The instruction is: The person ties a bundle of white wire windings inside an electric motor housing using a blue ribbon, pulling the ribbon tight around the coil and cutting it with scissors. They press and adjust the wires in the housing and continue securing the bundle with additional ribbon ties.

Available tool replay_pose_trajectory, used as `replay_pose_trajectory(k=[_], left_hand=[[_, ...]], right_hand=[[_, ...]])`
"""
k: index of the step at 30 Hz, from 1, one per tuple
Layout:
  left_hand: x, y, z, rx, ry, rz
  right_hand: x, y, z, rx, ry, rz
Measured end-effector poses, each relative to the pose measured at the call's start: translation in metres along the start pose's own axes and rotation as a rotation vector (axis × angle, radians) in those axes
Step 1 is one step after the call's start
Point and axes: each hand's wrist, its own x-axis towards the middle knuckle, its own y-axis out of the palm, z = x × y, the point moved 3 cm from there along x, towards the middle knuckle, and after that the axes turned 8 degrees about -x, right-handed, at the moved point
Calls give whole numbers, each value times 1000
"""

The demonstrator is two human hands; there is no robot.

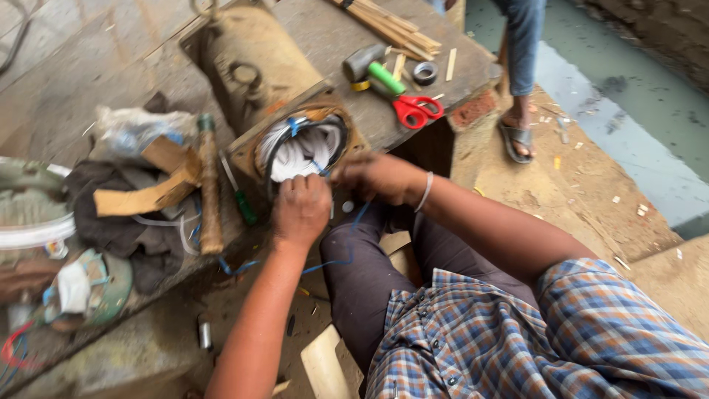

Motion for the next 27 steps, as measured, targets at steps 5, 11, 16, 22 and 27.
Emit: replay_pose_trajectory(k=[5, 11, 16, 22, 27], left_hand=[[-8, 64, -38, -176, -289, 366], [-5, 35, -44, -264, -159, -10], [-9, -4, -27, -807, -130, -320], [-7, 16, -49, -818, -297, -440], [-11, 39, -54, -995, -406, -583]], right_hand=[[24, 29, 17, 215, 63, -115], [20, 32, 37, 285, 66, -135], [24, 33, 43, 407, 92, -30], [-3, 39, 27, 94, -42, -88], [2, 29, 17, 196, -38, -31]])
